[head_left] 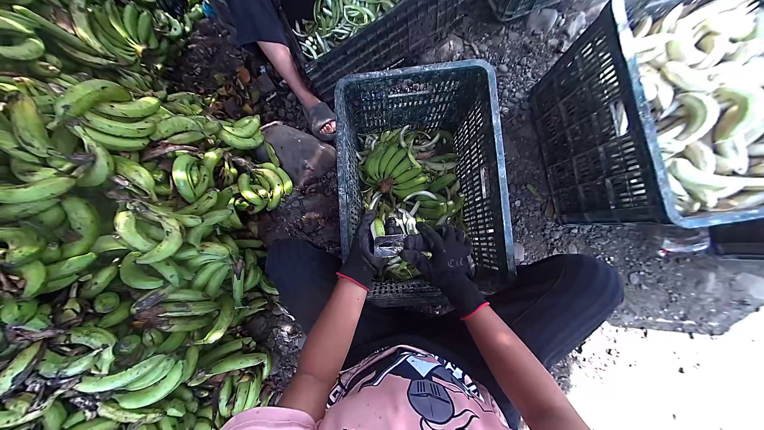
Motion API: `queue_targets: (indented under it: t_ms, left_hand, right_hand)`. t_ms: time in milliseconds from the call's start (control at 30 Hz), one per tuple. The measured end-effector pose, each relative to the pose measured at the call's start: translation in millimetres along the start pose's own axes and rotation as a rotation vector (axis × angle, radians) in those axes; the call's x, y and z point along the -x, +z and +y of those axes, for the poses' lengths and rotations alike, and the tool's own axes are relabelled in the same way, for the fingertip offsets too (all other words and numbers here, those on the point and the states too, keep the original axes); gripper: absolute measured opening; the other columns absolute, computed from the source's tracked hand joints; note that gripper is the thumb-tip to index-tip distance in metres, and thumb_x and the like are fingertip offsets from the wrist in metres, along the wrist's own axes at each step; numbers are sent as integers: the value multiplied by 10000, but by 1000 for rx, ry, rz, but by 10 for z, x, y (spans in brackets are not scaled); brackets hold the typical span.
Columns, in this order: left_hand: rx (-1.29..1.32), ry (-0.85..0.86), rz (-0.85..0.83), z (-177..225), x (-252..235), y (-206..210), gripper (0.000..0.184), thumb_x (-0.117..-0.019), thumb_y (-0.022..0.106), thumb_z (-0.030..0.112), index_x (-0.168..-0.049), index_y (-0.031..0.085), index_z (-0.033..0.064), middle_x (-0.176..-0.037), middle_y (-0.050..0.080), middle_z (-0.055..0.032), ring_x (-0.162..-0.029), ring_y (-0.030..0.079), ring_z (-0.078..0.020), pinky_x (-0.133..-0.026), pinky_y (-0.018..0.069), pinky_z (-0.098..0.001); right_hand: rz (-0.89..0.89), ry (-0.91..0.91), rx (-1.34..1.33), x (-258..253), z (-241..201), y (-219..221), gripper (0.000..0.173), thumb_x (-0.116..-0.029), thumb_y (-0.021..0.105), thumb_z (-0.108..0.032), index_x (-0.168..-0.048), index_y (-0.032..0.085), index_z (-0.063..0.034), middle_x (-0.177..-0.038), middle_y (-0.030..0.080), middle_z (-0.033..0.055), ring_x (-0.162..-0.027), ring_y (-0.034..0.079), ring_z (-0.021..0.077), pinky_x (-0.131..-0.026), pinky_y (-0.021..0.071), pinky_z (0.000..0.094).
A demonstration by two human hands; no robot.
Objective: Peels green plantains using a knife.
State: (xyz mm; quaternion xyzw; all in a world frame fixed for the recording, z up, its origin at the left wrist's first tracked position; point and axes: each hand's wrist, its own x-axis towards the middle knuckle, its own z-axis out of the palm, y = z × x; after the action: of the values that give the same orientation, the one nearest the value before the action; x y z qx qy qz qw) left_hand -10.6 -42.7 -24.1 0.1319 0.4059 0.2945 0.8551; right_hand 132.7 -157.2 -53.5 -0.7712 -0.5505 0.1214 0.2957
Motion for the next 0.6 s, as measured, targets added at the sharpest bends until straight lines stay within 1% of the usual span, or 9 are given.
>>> queue_targets:
  t_ms: [67,133,200,267,333,367,467,500,600]
  left_hand:
    - [123,-72,-79,-41,-43,-38,458,-1069,261,479,-939,563,161,-723,608,-1,-581,621,-98,-519,557,-250]
    - [130,-57,-70,-61,-71,-44,458,-1071,253,464,-909,564,170,-715,611,5,-579,622,-91,-506,549,-244]
    - [3,38,29,-42,-43,-1,418,-1086,270,431,-957,561,160,-738,621,-9,-600,623,-99,-517,540,-251]
    - [-137,132,103,-21,-3,64,357,-1089,322,407,-1023,568,157,-780,627,-6,-643,623,-92,-550,535,-245]
    - [-217,183,104,-35,26,109,315,-1096,371,396,-1131,568,153,-869,638,-14,-736,639,-101,-627,551,-267]
    - [-234,200,99,-51,31,106,318,-1095,379,402,-1157,571,156,-898,646,-16,-766,646,-102,-650,558,-270]
    - [-303,265,109,-74,9,20,410,-1098,353,441,-1274,561,134,-981,676,-46,-844,663,-130,-735,569,-315]
    - [-305,277,118,-77,-2,-5,435,-1100,337,448,-1264,567,118,-976,678,-59,-843,662,-142,-741,568,-325]
    - [-311,307,127,-85,-37,-65,484,-1104,293,462,-1183,590,89,-922,691,-66,-788,676,-146,-683,585,-323]
  right_hand:
    - [77,-26,15,-17,-28,-1,717,-865,537,-719,-1309,708,-183,-1186,654,257,-1145,575,525,-938,381,730]
    - [81,-1,21,-39,-66,-45,715,-847,560,-728,-1296,719,-195,-1181,664,241,-1160,576,512,-956,376,725]
    - [-16,88,14,-55,-116,-120,705,-863,543,-738,-1308,710,-217,-1185,659,249,-1148,581,512,-915,407,715]
    - [-153,199,-14,-79,-164,-167,662,-910,508,-710,-1337,684,-236,-1205,648,250,-1140,580,508,-851,440,700]
    - [-294,298,-50,-134,-199,-197,567,-975,492,-623,-1366,658,-247,-1250,644,231,-1175,572,488,-857,443,701]
    - [-328,313,-60,-155,-200,-200,587,-982,458,-647,-1366,656,-249,-1253,652,216,-1183,577,476,-867,445,703]
    - [-361,317,-41,-193,-232,-227,591,-965,490,-664,-1342,662,-243,-1267,636,223,-1217,547,491,-886,420,723]
    - [-336,295,-7,-189,-244,-221,631,-937,496,-703,-1338,666,-246,-1261,628,228,-1205,547,493,-865,427,710]
    - [-221,194,65,-131,-222,-161,847,-847,415,-866,-1405,634,-268,-1244,626,230,-1188,550,494,-841,434,695]
